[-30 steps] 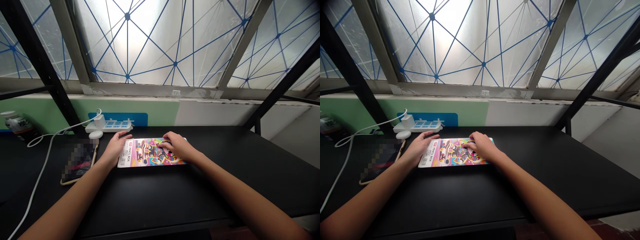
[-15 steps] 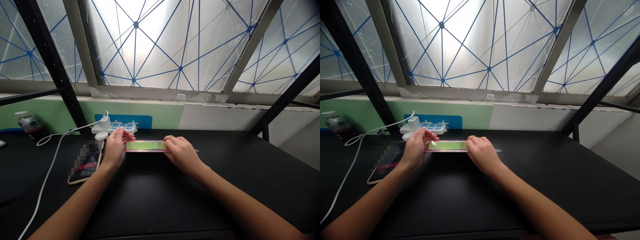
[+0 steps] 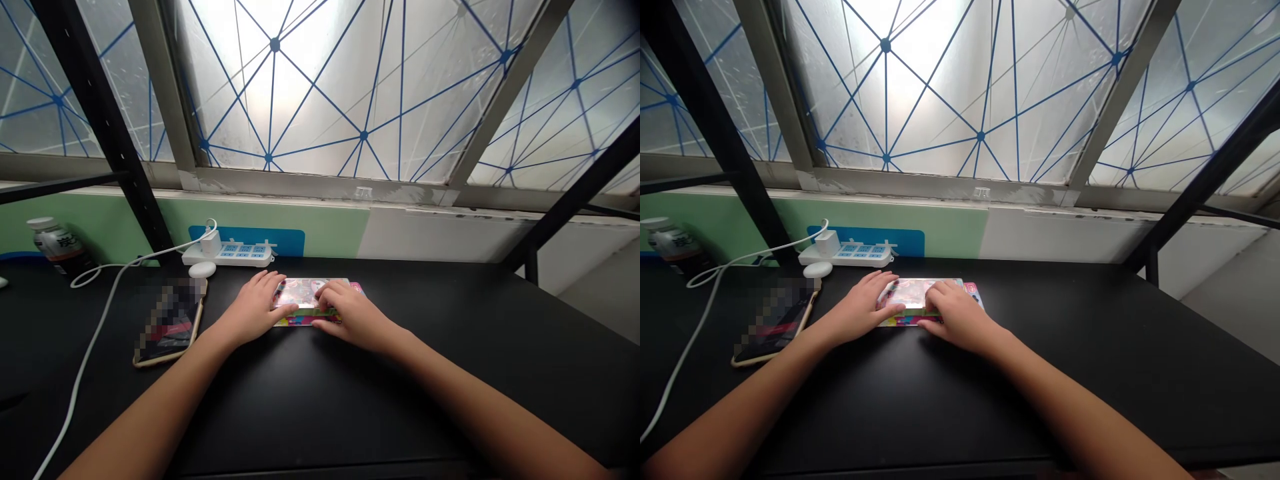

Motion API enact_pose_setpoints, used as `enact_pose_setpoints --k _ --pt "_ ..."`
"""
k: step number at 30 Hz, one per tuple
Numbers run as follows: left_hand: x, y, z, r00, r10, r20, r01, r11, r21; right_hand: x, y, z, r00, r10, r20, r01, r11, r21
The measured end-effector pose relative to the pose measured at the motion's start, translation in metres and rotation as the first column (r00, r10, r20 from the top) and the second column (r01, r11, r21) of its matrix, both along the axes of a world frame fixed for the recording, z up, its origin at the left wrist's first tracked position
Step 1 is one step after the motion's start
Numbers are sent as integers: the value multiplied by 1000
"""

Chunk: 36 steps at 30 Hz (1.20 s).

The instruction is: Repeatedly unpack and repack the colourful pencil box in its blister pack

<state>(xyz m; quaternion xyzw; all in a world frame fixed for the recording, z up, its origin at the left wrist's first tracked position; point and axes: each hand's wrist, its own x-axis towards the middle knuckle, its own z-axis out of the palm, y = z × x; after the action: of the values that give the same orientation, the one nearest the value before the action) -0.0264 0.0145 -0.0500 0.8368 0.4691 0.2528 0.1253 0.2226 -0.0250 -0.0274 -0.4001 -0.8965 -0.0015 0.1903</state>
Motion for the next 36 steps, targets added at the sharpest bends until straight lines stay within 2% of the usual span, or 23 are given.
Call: enact_pose_setpoints --k 3,8,12,17,20,25,30,34,36 --pt "-2 2 -4 1000 -8 -29 7 999 -39 1 0 1 992 -44 -120 31 994 -106" --pt "-5 -2 4 997 -71 12 71 997 -12 18 13 -3 983 -137 -121 123 985 -119" --pt "-1 -4 5 997 -78 21 74 985 156 40 33 -6 964 -262 -53 254 960 -113" --pt "9 -9 2 995 -88 -45 98 928 360 53 43 0 936 -342 -82 339 939 -53" --pt "11 -11 5 994 -82 -75 105 908 405 51 39 8 937 -332 -109 337 941 32" --pt "6 -10 16 1000 25 -1 -21 870 493 40 23 20 953 -267 -145 290 941 176" --pt "-5 -9 22 998 39 -55 -3 842 539 29 12 18 976 -207 -67 218 915 339" --pt "-4 -11 23 996 -5 -93 54 844 533 26 10 10 979 -202 -8 192 920 341" --pt "0 -13 23 993 6 -116 54 865 499 24 9 8 980 -199 22 181 930 319"
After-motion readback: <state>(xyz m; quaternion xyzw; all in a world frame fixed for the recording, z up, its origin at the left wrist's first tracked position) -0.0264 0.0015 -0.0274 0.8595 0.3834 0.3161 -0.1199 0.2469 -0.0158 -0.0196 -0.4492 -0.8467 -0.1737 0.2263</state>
